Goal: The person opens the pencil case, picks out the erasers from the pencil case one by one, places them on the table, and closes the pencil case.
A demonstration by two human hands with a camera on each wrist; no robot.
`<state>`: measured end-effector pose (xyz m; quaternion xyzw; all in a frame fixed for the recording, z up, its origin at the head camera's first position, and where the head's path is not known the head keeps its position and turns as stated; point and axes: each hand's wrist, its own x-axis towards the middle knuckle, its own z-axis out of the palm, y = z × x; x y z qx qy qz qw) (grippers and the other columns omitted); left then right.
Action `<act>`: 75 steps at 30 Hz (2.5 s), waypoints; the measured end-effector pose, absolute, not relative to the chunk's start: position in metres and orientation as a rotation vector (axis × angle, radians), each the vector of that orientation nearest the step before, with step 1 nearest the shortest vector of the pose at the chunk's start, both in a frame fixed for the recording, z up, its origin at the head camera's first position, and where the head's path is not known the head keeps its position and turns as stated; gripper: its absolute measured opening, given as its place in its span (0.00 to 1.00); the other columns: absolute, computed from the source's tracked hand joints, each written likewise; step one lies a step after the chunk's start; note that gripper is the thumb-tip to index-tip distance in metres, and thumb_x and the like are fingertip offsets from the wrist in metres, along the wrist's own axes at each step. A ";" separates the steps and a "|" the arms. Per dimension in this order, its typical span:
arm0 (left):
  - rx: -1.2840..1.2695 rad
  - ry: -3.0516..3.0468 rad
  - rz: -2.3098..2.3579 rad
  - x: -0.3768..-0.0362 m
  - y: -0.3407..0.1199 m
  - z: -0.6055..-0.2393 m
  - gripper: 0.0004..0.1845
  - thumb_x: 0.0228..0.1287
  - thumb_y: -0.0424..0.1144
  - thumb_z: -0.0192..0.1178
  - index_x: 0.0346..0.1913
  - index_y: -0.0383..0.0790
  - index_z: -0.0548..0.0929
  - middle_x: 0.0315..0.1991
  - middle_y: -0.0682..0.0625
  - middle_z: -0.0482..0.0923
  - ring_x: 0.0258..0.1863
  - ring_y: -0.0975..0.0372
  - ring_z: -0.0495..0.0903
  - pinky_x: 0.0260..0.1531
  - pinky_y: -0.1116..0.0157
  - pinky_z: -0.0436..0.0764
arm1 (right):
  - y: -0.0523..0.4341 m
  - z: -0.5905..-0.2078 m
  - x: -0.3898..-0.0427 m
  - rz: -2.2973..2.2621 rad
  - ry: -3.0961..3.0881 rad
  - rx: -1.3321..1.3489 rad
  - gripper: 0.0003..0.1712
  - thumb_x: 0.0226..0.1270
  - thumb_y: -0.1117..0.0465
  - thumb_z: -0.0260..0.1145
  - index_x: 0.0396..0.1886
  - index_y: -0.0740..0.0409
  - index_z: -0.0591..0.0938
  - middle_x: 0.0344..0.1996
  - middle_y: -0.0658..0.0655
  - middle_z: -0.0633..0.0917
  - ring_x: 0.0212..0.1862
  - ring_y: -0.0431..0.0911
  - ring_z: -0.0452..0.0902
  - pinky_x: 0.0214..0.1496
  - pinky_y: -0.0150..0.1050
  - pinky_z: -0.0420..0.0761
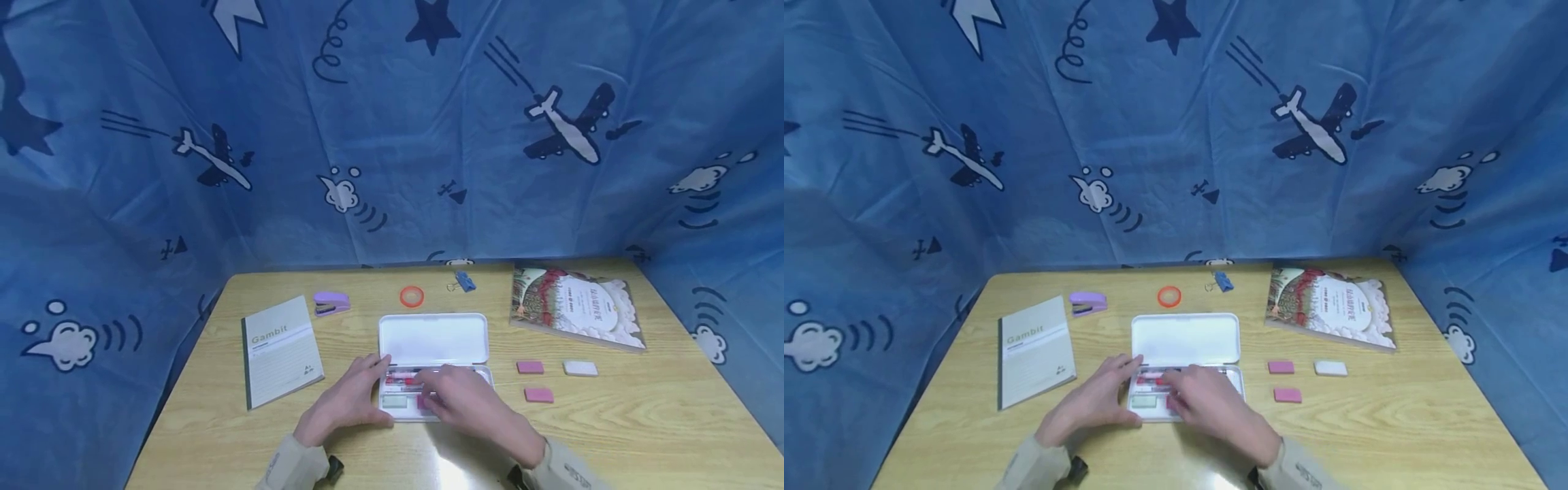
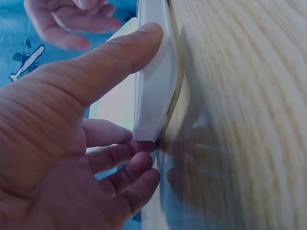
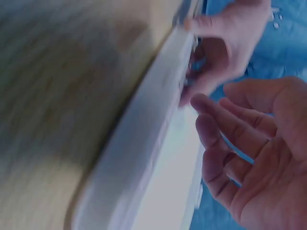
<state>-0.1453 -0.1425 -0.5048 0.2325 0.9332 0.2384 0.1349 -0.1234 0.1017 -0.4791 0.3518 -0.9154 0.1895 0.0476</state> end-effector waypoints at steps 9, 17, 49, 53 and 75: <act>0.727 2.732 0.677 -0.145 -0.142 -0.505 0.60 0.42 0.52 0.82 0.77 0.33 0.62 0.69 0.44 0.72 0.65 0.53 0.70 0.71 0.54 0.73 | 0.069 -0.490 -0.118 0.541 -2.860 1.023 0.19 0.57 0.67 0.66 0.49 0.52 0.83 0.18 0.47 0.78 0.20 0.39 0.67 0.19 0.30 0.66; 0.745 2.758 0.651 -0.146 -0.141 -0.506 0.60 0.41 0.53 0.82 0.76 0.32 0.64 0.63 0.47 0.74 0.59 0.57 0.70 0.67 0.57 0.77 | 0.058 -0.496 -0.117 0.488 -2.829 0.989 0.16 0.53 0.68 0.67 0.43 0.54 0.81 0.14 0.46 0.72 0.17 0.38 0.62 0.16 0.30 0.62; 0.695 2.721 0.673 -0.147 -0.142 -0.508 0.61 0.42 0.53 0.82 0.77 0.33 0.61 0.70 0.43 0.70 0.66 0.52 0.69 0.70 0.53 0.74 | 0.074 -0.488 -0.123 0.497 -2.797 0.743 0.11 0.45 0.66 0.78 0.26 0.50 0.84 0.20 0.45 0.81 0.25 0.40 0.70 0.30 0.33 0.73; 0.663 2.710 0.666 -0.148 -0.141 -0.508 0.62 0.42 0.54 0.82 0.78 0.35 0.61 0.73 0.42 0.67 0.69 0.51 0.67 0.72 0.52 0.72 | 0.108 -0.486 -0.123 0.538 -2.781 0.644 0.13 0.42 0.71 0.75 0.23 0.50 0.82 0.18 0.44 0.78 0.24 0.39 0.67 0.28 0.32 0.69; 0.636 2.691 0.682 -0.146 -0.140 -0.505 0.61 0.43 0.53 0.82 0.78 0.35 0.60 0.75 0.41 0.65 0.72 0.49 0.65 0.74 0.50 0.69 | 0.284 -0.480 -0.106 0.514 -2.895 0.220 0.13 0.46 0.71 0.78 0.33 0.55 0.87 0.26 0.50 0.88 0.29 0.48 0.81 0.27 0.45 0.78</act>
